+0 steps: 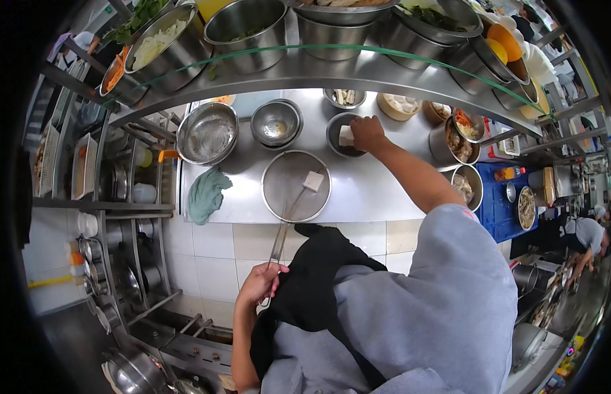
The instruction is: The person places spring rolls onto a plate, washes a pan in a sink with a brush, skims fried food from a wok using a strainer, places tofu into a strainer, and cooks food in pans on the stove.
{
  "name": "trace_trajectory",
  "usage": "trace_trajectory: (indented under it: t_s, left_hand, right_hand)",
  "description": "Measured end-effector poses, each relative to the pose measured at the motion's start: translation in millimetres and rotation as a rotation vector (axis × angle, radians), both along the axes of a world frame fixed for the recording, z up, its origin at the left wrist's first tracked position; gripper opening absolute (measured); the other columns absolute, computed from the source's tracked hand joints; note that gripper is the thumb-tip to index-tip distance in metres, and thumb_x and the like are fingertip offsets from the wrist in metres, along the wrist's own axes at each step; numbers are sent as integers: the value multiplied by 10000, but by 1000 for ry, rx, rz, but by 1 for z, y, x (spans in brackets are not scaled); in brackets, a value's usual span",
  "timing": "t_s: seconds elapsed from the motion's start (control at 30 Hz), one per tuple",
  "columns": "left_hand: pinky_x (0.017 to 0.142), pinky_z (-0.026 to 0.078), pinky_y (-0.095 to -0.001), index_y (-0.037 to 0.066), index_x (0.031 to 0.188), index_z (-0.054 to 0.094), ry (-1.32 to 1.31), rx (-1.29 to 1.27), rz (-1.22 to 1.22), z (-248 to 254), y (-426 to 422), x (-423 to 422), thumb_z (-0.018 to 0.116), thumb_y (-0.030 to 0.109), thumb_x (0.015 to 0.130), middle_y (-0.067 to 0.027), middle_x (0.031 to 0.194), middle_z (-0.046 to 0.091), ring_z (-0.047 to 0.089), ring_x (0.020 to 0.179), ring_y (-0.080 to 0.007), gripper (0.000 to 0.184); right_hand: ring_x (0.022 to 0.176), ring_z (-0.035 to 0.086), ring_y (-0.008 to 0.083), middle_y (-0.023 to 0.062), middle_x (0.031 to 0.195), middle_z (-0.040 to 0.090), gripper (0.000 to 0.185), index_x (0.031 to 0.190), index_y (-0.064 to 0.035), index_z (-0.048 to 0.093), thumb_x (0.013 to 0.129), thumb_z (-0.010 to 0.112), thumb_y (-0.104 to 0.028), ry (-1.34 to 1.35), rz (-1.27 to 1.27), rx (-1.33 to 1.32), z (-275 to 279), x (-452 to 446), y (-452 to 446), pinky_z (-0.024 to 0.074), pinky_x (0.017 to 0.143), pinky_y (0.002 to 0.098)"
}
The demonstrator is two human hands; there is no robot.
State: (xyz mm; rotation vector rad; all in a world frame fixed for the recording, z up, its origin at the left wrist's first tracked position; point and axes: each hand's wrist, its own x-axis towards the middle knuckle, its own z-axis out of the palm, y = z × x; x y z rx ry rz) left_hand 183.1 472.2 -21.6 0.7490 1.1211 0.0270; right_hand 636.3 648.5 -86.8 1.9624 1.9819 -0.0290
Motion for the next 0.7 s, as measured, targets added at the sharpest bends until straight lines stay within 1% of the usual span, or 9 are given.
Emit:
trace_trajectory:
  t_s: [0.17, 0.3, 0.37, 0.4, 0.47, 0.5, 0.57, 0.67, 0.7]
  left_hand:
    - [374, 322, -225, 13, 1003, 635, -28, 11, 17, -9, -3, 0, 411, 315, 1020, -1, 533, 495, 442, 401, -89, 377]
    - [407, 380, -245, 7, 1015, 636, -21, 2, 21, -5, -4, 3, 443, 289, 1014, -5, 534, 485, 442, 413, -98, 342]
    - [406, 379, -244, 8, 1018, 636, -19, -6, 37, -7, -5, 3, 447, 288, 1013, -6, 534, 485, 443, 413, -98, 338]
    - [406, 379, -244, 7, 1020, 636, -35, -1, 33, -10, -5, 3, 447, 284, 1012, -7, 534, 486, 443, 413, -98, 335]
    - [406, 378, -244, 7, 1022, 635, -46, 3, 37, -10, -4, 4, 448, 280, 1012, -8, 535, 487, 443, 413, -98, 332]
    - [406, 377, -243, 5, 1023, 635, -39, -7, 31, -9, -2, 7, 447, 274, 1011, -10, 536, 488, 443, 412, -98, 327]
    - [406, 377, -243, 4, 1024, 634, -30, -16, 23, -9, -1, 10, 447, 267, 1010, -11, 536, 490, 442, 411, -98, 323]
    - [403, 373, -240, 4, 1024, 634, -48, -16, 37, -9, 0, 16, 446, 259, 1010, -10, 537, 493, 443, 409, -97, 317]
    - [402, 372, -238, 5, 1023, 635, -29, -17, 33, -5, 1, 18, 447, 259, 1009, -9, 537, 494, 444, 408, -97, 317]
  right_hand:
    - [914, 681, 286, 147, 1004, 690, 360, 995, -73, 664, 690, 670, -263, 159, -178, -67, 11, -1, -4, 535, 782, 402]
    - [908, 672, 318, 164, 1013, 684, 379, 989, -62, 675, 672, 677, -270, 284, -271, -77, 20, 17, -8, 539, 775, 393]
    - [854, 675, 279, 151, 962, 688, 363, 953, -56, 688, 669, 707, -283, 550, -276, -123, 21, 35, -8, 534, 749, 367]
    - [854, 675, 279, 151, 962, 688, 363, 953, -56, 688, 669, 707, -283, 555, -267, -126, 24, 28, -7, 534, 749, 367]
    - [813, 636, 199, 96, 940, 675, 367, 926, -57, 678, 690, 731, -334, 1004, -361, -123, 27, 13, -13, 504, 731, 342]
    - [814, 619, 166, 82, 880, 667, 356, 933, -52, 671, 684, 740, -297, 1161, -167, 105, -3, -5, -14, 502, 746, 311]
    - [831, 641, 222, 102, 914, 673, 383, 986, -62, 663, 693, 738, -297, 1161, -200, 56, 26, -75, -20, 508, 769, 343]
    - [899, 633, 290, 118, 1021, 659, 397, 1043, -88, 652, 711, 734, -288, 1108, -84, 260, -11, -136, -23, 500, 815, 391]
    - [946, 612, 315, 122, 1072, 642, 392, 1056, -100, 647, 719, 727, -282, 946, 25, 323, -17, -149, -23, 486, 845, 417]
